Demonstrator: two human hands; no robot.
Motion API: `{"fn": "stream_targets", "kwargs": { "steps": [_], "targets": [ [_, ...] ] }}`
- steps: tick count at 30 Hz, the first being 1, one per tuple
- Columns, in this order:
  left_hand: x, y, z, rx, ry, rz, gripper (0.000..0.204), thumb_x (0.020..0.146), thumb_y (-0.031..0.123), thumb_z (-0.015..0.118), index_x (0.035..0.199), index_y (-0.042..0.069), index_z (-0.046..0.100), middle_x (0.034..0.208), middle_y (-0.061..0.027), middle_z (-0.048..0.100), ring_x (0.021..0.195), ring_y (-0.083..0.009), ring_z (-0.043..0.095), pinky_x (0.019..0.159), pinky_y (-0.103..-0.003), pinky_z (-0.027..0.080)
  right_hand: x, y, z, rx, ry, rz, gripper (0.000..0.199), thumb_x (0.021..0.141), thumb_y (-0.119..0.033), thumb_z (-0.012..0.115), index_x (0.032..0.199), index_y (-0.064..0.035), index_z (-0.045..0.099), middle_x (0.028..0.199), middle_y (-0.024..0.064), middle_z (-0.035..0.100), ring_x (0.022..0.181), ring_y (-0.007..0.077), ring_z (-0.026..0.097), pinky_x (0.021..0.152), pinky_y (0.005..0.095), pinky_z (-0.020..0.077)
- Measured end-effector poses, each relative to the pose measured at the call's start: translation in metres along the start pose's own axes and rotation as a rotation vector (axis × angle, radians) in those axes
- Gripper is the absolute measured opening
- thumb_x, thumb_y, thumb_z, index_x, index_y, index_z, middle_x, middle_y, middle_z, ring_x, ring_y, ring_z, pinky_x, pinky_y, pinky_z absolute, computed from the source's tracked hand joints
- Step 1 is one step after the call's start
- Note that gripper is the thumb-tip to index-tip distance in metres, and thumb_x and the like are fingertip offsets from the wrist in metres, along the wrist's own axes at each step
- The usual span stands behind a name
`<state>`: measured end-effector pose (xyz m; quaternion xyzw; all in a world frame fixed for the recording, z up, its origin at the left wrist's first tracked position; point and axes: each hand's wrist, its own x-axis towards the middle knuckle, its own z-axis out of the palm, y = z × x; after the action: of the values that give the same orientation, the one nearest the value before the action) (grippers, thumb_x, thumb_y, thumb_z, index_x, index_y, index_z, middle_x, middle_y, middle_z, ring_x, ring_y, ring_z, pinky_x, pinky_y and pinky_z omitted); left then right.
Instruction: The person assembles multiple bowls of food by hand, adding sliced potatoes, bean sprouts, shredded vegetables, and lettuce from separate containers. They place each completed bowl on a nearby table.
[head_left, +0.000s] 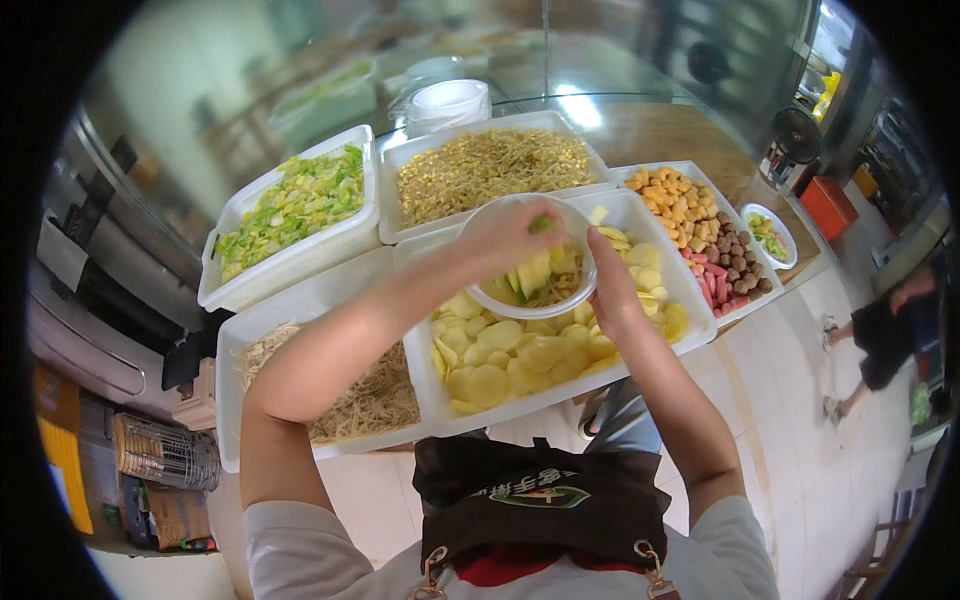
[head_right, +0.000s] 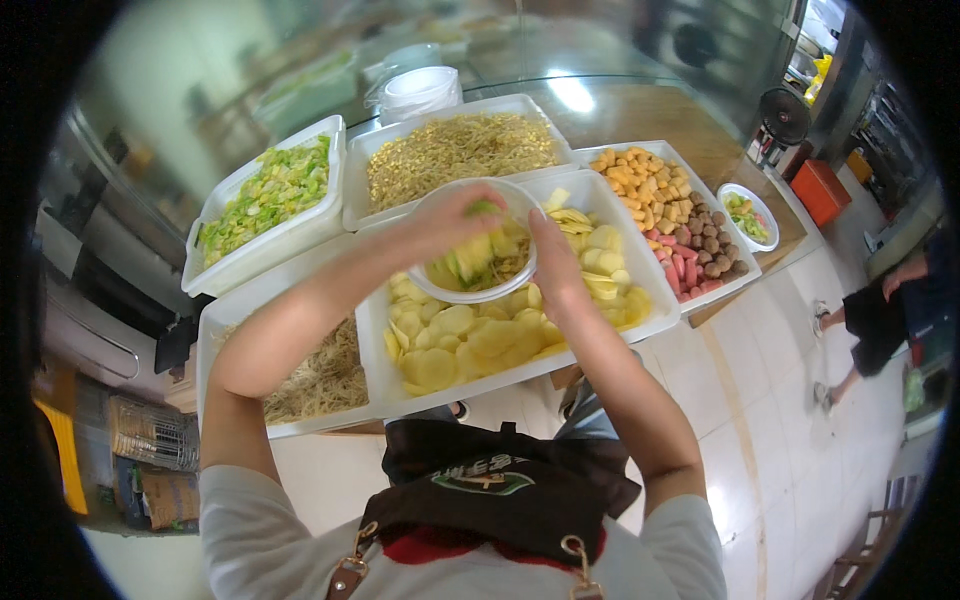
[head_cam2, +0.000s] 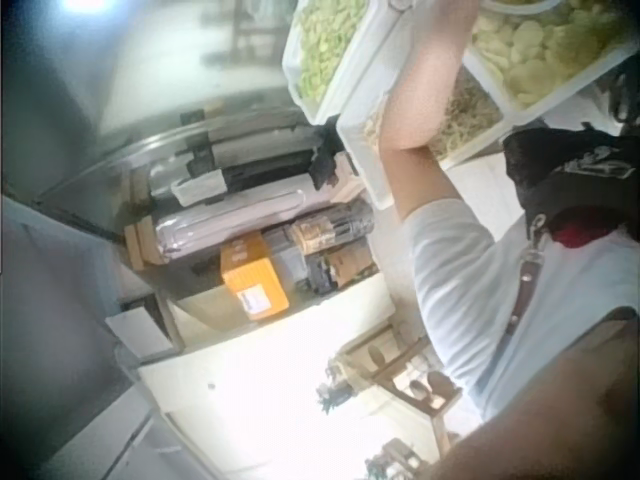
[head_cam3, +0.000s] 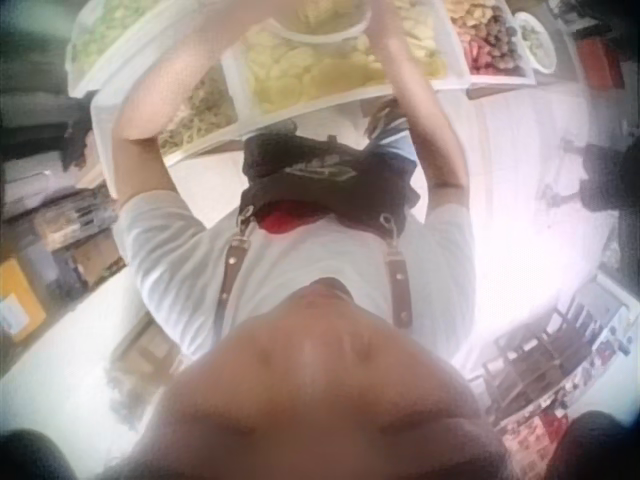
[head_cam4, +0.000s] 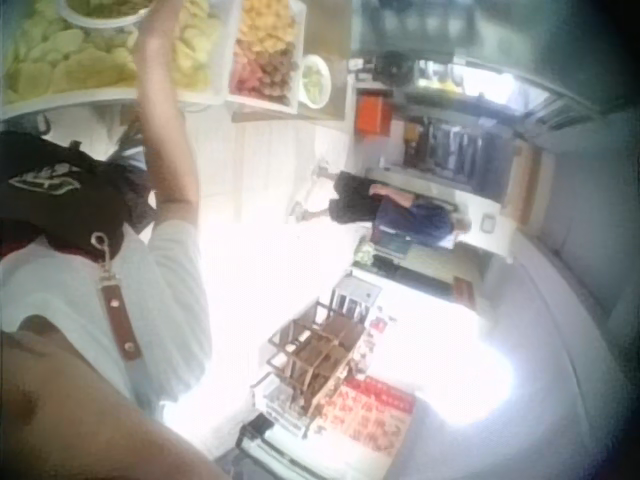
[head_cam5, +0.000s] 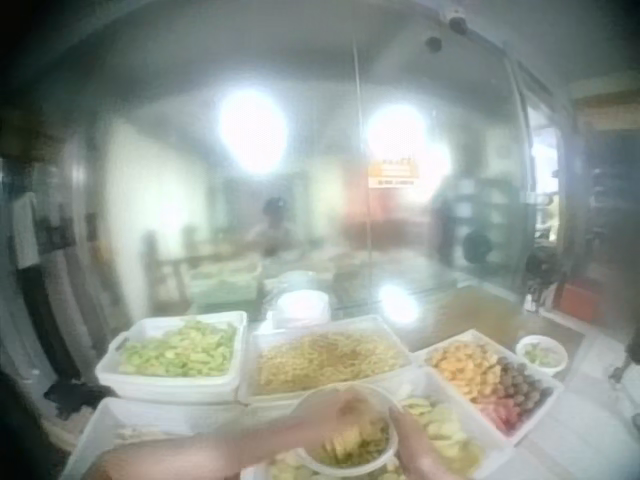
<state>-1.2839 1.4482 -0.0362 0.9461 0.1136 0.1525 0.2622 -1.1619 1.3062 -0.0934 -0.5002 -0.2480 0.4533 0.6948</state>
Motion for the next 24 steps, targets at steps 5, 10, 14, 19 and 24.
{"fn": "stream_targets", "kwargs": {
  "steps": [5, 10, 14, 19, 24],
  "targets": [
    [-0.009, 0.045, -0.032, -0.077, -0.138, -0.100, 0.022, 0.090, 0.017, 0.054, 0.109, 0.006, 0.061, 0.105, -0.0117, 0.060, 0.099, -0.0245, 0.058, 0.086, -0.035, 0.046, 0.003, 0.000, -0.013, -0.009, 0.021, -0.021, 0.055, 0.096, -0.040, 0.041, 0.138, -0.0038, 0.035, 0.131, 0.0084, 0.046, 0.113, 0.0165, 0.047, 0.090, 0.0308, 0.0406],
    [-0.030, 0.030, -0.013, 0.176, -0.040, 0.238, 0.025, 0.085, 0.007, 0.057, 0.109, 0.008, 0.062, 0.107, -0.0114, 0.060, 0.097, -0.0295, 0.060, 0.082, -0.038, 0.048, 0.008, 0.021, -0.014, 0.009, 0.004, -0.096, 0.060, 0.096, -0.037, 0.046, 0.139, 0.0016, 0.031, 0.136, 0.0121, 0.043, 0.120, 0.0189, 0.044, 0.099, 0.0311, 0.0367],
    [-0.040, 0.035, -0.034, 0.104, 0.066, 0.233, 0.028, 0.087, 0.012, 0.058, 0.114, 0.013, 0.060, 0.111, -0.0087, 0.061, 0.094, -0.0251, 0.062, 0.079, -0.035, 0.050, -0.010, 0.008, -0.002, 0.102, -0.012, -0.015, 0.061, 0.095, -0.036, 0.048, 0.139, 0.0031, 0.031, 0.137, 0.0135, 0.041, 0.124, 0.0199, 0.042, 0.102, 0.0308, 0.0349],
    [-0.027, -0.060, -0.154, -0.049, 0.215, -0.140, 0.018, 0.089, 0.015, 0.057, 0.104, 0.005, 0.061, 0.091, -0.0038, 0.063, 0.072, -0.0113, 0.058, 0.065, -0.027, 0.049, 0.000, 0.009, -0.003, 0.098, 0.029, -0.039, 0.054, 0.096, -0.037, 0.047, 0.133, 0.0004, 0.039, 0.129, 0.0130, 0.050, 0.117, 0.0222, 0.050, 0.098, 0.0345, 0.0416],
    [-0.089, -0.263, -0.173, 0.677, 0.152, -0.195, 0.027, 0.080, 0.019, 0.062, 0.101, 0.004, 0.063, 0.095, -0.0149, 0.065, 0.084, -0.0229, 0.064, 0.073, -0.035, 0.050, -0.005, 0.003, 0.009, 0.083, -0.019, -0.018, 0.054, 0.096, -0.038, 0.047, 0.134, 0.0003, 0.038, 0.129, 0.0132, 0.050, 0.116, 0.0224, 0.051, 0.098, 0.0346, 0.0422]
  ]
}}
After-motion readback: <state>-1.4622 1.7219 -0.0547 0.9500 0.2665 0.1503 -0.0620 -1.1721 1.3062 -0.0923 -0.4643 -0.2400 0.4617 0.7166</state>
